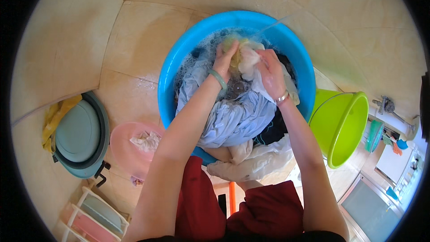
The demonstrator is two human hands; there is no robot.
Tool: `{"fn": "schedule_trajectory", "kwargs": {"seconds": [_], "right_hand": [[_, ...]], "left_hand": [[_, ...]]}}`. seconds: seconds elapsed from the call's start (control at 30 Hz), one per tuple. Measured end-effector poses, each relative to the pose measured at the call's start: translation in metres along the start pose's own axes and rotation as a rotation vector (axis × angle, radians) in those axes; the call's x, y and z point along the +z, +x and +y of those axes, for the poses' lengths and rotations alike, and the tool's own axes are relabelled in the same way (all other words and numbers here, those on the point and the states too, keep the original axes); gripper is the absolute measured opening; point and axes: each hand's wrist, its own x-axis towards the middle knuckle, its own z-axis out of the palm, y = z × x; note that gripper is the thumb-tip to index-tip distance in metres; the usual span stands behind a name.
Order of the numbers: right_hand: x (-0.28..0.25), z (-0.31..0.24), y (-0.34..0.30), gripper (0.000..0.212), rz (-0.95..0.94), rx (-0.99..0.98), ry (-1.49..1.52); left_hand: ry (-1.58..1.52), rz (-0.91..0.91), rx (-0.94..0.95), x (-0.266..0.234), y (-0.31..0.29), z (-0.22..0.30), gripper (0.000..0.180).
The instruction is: The person hand-washes various garments in a blue basin filled with soapy water. They scrub, rinse, and wring out items including a yellow cloth, white shirt, blue shirt, and dark pants, transferring the cleaned items into a green bucket.
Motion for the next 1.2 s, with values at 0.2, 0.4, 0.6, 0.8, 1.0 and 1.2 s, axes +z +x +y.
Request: {"fn": "schedule_trajectory", "kwargs": {"seconds": [0.2, 0.4, 0.6, 0.8, 1.0, 1.2], "right_hand": [[-0.007, -0.093, -0.062, 0.037, -0.102, -0.34, -0.315], [0.017, -0.11, -0.06, 0.056, 0.16, -0.41, -0.458], [0.014, -0.105, -0.057, 0.041, 0.277, -0.341, -0.372], [0.007, -0.085, -0.039, 0.017, 0.315, -0.356, -0.207], [0.005, -0.059, -0.028, 0.012, 0.295, -0.305, -0.199], [-0.033, 0.043, -0.011, 0.022, 0.286, -0.008, -0.425]], "left_hand": [[-0.448, -0.409, -0.083, 0.04, -0.062, 0.028, 0.075], [-0.589, -0.574, -0.112, 0.063, -0.095, 0.016, 0.061], [-0.543, -0.491, -0.16, 0.068, -0.111, 0.008, 0.045], [-0.506, -0.462, -0.054, 0.064, -0.097, -0.006, 0.031], [-0.333, -0.193, 0.183, 0.054, -0.088, -0.021, 0.019], [0.015, 0.147, 0.069, 0.065, -0.107, -0.01, 0.016]]}}
